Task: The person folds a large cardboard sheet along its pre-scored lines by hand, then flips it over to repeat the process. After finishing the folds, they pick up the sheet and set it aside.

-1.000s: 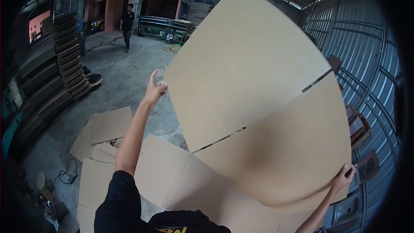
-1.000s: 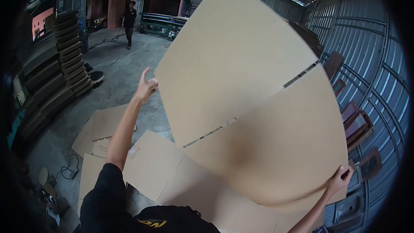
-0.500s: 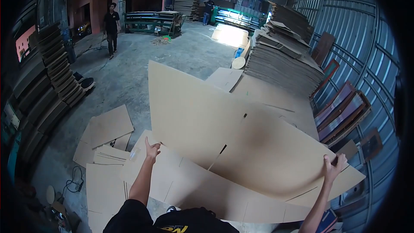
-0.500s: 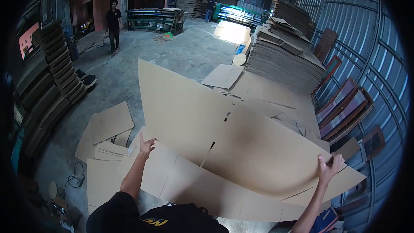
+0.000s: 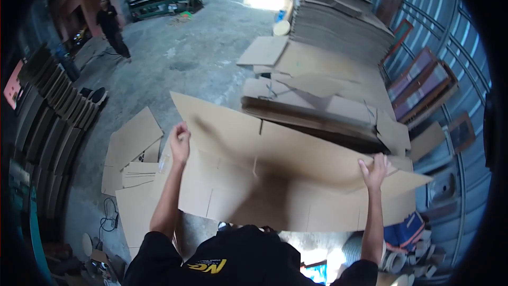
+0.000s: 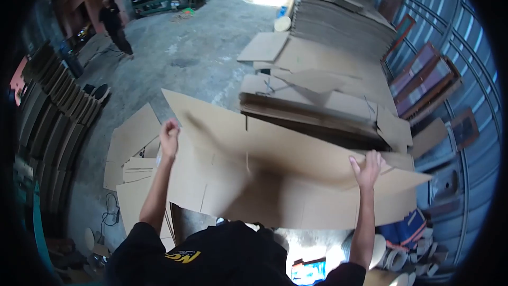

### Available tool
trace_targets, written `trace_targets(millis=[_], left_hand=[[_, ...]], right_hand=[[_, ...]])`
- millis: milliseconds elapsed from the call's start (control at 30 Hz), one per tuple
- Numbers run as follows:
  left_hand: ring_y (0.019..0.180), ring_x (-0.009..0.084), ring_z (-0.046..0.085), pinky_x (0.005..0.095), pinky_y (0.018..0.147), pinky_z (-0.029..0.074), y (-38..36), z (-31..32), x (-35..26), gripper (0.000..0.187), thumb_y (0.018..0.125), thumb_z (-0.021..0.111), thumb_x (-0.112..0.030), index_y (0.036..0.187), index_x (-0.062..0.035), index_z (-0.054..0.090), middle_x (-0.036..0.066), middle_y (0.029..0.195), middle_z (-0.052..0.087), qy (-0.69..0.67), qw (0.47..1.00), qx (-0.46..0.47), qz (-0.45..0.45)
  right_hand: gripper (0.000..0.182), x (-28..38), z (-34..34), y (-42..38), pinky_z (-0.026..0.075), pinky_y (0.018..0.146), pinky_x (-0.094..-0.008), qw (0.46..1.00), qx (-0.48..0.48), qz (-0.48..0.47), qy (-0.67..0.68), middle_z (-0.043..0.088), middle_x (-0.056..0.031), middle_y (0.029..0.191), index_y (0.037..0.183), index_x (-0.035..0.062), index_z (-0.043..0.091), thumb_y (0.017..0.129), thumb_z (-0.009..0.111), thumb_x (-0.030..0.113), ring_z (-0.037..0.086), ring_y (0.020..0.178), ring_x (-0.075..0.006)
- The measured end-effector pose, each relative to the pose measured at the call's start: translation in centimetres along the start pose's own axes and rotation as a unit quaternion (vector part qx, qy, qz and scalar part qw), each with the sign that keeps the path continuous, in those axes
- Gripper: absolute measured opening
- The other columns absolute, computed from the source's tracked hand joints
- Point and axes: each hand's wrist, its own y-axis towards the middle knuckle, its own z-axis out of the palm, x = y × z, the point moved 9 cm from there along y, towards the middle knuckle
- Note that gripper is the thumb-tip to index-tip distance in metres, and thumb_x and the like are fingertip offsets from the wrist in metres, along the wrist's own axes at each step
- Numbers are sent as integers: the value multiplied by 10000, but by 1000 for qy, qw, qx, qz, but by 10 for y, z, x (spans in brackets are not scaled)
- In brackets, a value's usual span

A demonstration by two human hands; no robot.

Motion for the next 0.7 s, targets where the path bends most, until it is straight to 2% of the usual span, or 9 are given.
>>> trace_targets(millis=[33, 133, 200, 233, 300, 333, 433, 533, 700], left_hand=[[969, 136, 628, 295, 868, 525, 10, 14, -35, 304, 907, 643, 27, 1211, 14, 642, 59, 1027, 665, 5, 999, 22, 27], [987, 170, 648, 319, 875, 528, 10, 66, -134, 293, 902, 668, 0, 1195, -2, 652, 71, 1080, 682, -29, 996, 80, 11], [990, 198, 656, 323, 880, 512, -4, 118, -220, 286, 910, 686, -15, 1194, -41, 661, 80, 1094, 679, 75, 964, 162, 199], [990, 198, 656, 323, 880, 512, -10, 139, -247, 286, 910, 686, -15, 1194, -41, 661, 80, 1094, 679, 68, 962, 171, 204], [1013, 304, 665, 383, 903, 530, -46, 191, -303, 346, 872, 740, -52, 1211, -49, 667, 140, 1117, 676, 140, 868, 275, 388], [1013, 304, 665, 383, 903, 530, -46, 200, -304, 346, 872, 740, -52, 1211, -49, 667, 140, 1117, 676, 133, 865, 279, 394], [1003, 363, 644, 440, 914, 532, -71, 262, -262, 317, 855, 762, -68, 1161, -26, 690, 155, 1069, 673, 172, 779, 523, 301], [957, 372, 631, 455, 876, 526, -94, 275, -248, 211, 868, 758, -69, 1065, -7, 714, 151, 1000, 671, 161, 729, 586, 317], [903, 358, 611, 450, 825, 508, -95, 302, -265, 114, 898, 722, -55, 993, 8, 711, 146, 923, 651, 111, 724, 597, 328]], right_hand=[[474, 2, -3, 4, 383, 890, -458, 1000, 3, -3, -10, 556, -135, 904, 955, 38, 616, 801, 840, 426, 539, 941, -347], [429, 7, -3, 12, 386, 880, -467, 999, 35, -7, 18, 570, -129, 926, 960, 46, 624, 812, 818, 399, 545, 947, -344], [392, 4, -9, 12, 386, 876, -468, 999, 41, -5, 14, 578, -126, 934, 962, 50, 627, 813, 811, 362, 549, 953, -342], [356, 4, -10, 12, 387, 876, -466, 998, 52, -8, 23, 582, -121, 932, 967, 52, 631, 807, 802, 320, 552, 953, -340], [292, 6, -13, 10, 389, 874, -463, 996, 76, -19, 46, 592, -113, 927, 976, 56, 640, 797, 783, 238, 558, 954, -335], [292, 5, -19, 7, 389, 874, -463, 997, 73, -12, 39, 592, -113, 927, 976, 56, 640, 797, 783, 238, 558, 954, -335], [212, 6, -29, -16, 393, 880, -448, 991, 127, 16, 40, 613, -101, 919, 973, 56, 655, 782, 729, 109, 568, 939, -320], [194, 11, -47, -38, 395, 879, -442, 991, 116, 24, 64, 623, -95, 916, 978, 54, 666, 790, 710, 67, 571, 924, -311], [188, -11, -49, -27, 395, 873, -434, 989, 119, 17, 86, 637, -91, 922, 989, 52, 687, 804, 685, 24, 576, 911, -298]])
